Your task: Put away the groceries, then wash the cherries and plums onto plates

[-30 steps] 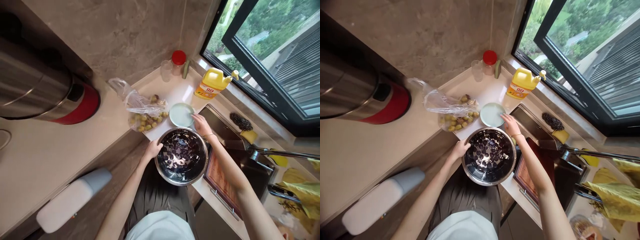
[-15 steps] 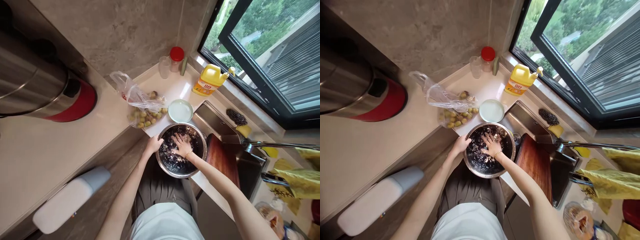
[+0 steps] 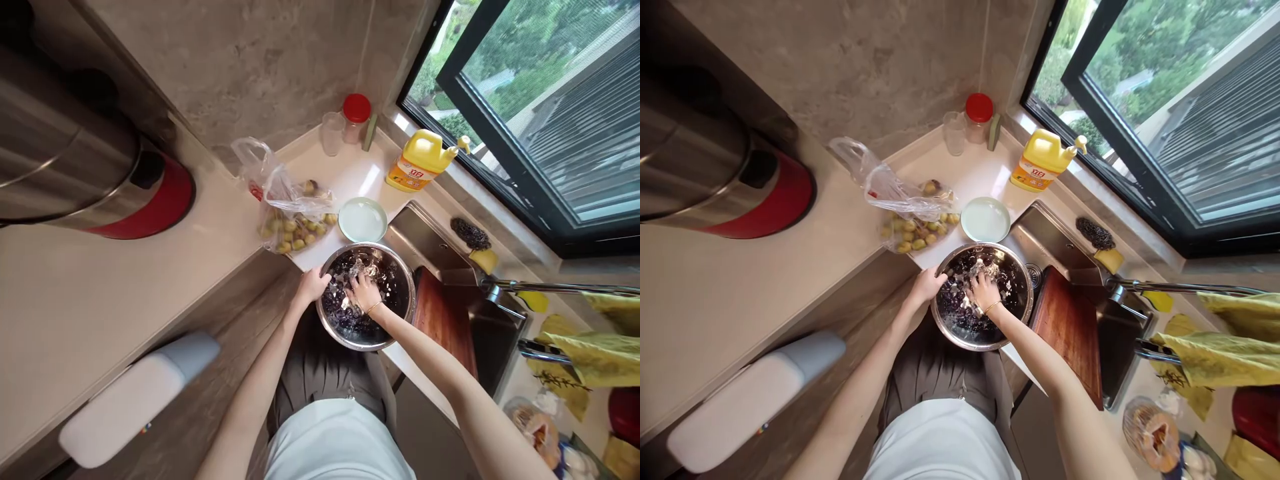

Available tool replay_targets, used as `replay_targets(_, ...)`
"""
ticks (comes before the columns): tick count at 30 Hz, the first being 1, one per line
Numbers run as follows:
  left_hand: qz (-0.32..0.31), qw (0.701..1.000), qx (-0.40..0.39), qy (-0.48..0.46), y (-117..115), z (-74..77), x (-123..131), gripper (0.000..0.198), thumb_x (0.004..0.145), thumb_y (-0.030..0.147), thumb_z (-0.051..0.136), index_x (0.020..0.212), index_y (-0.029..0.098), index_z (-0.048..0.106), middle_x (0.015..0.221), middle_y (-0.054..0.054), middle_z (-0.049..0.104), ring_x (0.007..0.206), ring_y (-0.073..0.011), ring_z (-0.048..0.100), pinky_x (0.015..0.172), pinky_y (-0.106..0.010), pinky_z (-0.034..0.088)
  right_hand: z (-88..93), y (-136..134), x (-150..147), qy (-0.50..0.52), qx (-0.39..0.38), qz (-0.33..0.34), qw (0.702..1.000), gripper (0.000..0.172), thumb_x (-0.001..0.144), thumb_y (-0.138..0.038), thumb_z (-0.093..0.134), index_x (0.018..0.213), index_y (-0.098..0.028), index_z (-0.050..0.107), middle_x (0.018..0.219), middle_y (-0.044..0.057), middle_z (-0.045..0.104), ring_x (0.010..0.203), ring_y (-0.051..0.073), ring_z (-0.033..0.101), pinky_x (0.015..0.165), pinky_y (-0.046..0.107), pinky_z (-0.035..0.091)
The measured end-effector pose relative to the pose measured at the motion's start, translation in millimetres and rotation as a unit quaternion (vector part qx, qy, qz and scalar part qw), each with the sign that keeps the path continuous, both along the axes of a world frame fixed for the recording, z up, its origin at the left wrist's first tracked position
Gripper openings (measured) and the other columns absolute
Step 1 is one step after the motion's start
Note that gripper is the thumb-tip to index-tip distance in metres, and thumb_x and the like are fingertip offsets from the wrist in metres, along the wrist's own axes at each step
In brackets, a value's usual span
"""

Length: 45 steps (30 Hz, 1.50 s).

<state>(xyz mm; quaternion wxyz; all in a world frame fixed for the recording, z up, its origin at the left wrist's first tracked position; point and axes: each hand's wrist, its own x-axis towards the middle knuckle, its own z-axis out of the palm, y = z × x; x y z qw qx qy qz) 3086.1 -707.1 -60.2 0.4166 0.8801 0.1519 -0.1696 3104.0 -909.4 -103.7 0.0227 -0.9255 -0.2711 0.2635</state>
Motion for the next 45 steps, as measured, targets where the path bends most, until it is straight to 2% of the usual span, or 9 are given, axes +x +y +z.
replay_targets(8,0.005,1.000,-0.002,0.013,0,4.8,1,0.037,0.080,0.022,0.048,0.111,0.019,0.066,0.110,-0.009,0.071,0.094,-0.0238,0.065,0.081,-0.028,0.046,1.0,-6,17,0.228,0.167,-0.241,0.929,0.030,0.092,-0.036,0.042,0.106,-0.017,0.059,0.104,0.012,0.064,0.081,0.020,0.063,0.068,0.033,0.053)
replay_targets(10,0.003,1.000,-0.007,0.011,0,4.9,1,0.037,0.080,0.021,0.048,0.112,0.019,0.066,0.109,-0.009,0.071,0.092,-0.0233,0.065,0.080,-0.028,0.046,9.6,-12,23,0.328,0.237,-0.308,0.861,0.035,0.090,-0.047,0.043,0.103,-0.019,0.060,0.096,0.007,0.065,0.066,0.014,0.059,0.054,0.026,0.050)
replay_targets(15,-0.005,1.000,-0.007,0.010,1,1.3,0,0.033,0.080,0.022,0.047,0.106,0.018,0.068,0.103,-0.010,0.072,0.087,-0.0222,0.065,0.076,-0.027,0.045,30.5,-21,29,0.523,0.408,-0.445,0.602,0.043,0.080,-0.060,0.051,0.087,-0.018,0.061,0.075,0.004,0.063,0.055,0.011,0.052,0.042,0.019,0.036)
replay_targets(17,-0.008,1.000,-0.006,0.012,1,-0.1,0,0.032,0.080,0.022,0.047,0.103,0.018,0.068,0.101,-0.009,0.073,0.086,-0.0225,0.065,0.075,-0.027,0.045,38.0,-19,27,0.531,0.441,-0.454,0.563,0.040,0.077,-0.057,0.057,0.093,-0.020,0.061,0.080,0.003,0.064,0.055,0.011,0.052,0.042,0.018,0.033)
replay_targets(20,-0.005,1.000,-0.001,0.017,1,-0.7,0,0.031,0.080,0.023,0.047,0.103,0.018,0.068,0.101,-0.010,0.073,0.086,-0.0226,0.065,0.075,-0.027,0.045,54.1,-14,20,0.473,0.431,-0.414,0.647,0.038,0.076,-0.051,0.062,0.102,-0.024,0.060,0.087,0.002,0.064,0.057,0.011,0.052,0.043,0.019,0.035)
replay_targets(24,-0.003,1.000,-0.007,0.018,1,0.1,0,0.031,0.080,0.024,0.048,0.104,0.018,0.068,0.100,-0.010,0.073,0.085,-0.0221,0.064,0.074,-0.027,0.045,83.1,-8,2,0.143,0.360,-0.288,0.876,0.031,0.086,-0.044,0.054,0.109,-0.025,0.062,0.104,0.008,0.062,0.080,0.020,0.061,0.061,0.030,0.051)
replay_targets(27,-0.003,1.000,-0.008,0.016,1,0.6,0,0.032,0.080,0.023,0.048,0.105,0.018,0.067,0.101,-0.010,0.072,0.085,-0.0218,0.064,0.075,-0.026,0.045,97.4,-10,-13,-0.043,0.252,-0.172,0.951,0.034,0.093,-0.033,0.042,0.121,-0.028,0.060,0.115,0.011,0.058,0.096,0.024,0.061,0.076,0.035,0.053)
replay_targets(37,-0.007,1.000,-0.003,0.013,1,1.6,0,0.033,0.079,0.023,0.046,0.103,0.018,0.068,0.100,-0.010,0.073,0.084,-0.0230,0.065,0.072,-0.027,0.044,68.1,-15,-25,-0.009,0.250,-0.122,0.960,0.041,0.095,-0.034,0.036,0.133,-0.028,0.053,0.117,0.011,0.059,0.105,0.023,0.061,0.091,0.038,0.052)
replay_targets(45,0.003,1.000,-0.004,0.029,0,3.5,1,0.028,0.078,0.023,0.046,0.095,0.019,0.069,0.095,-0.009,0.073,0.082,-0.0228,0.064,0.070,-0.027,0.043,77.0,-13,55,0.103,0.379,-0.313,0.864,0.039,0.086,-0.053,0.052,0.102,-0.020,0.064,0.076,0.005,0.066,0.060,0.017,0.059,0.055,0.030,0.050)
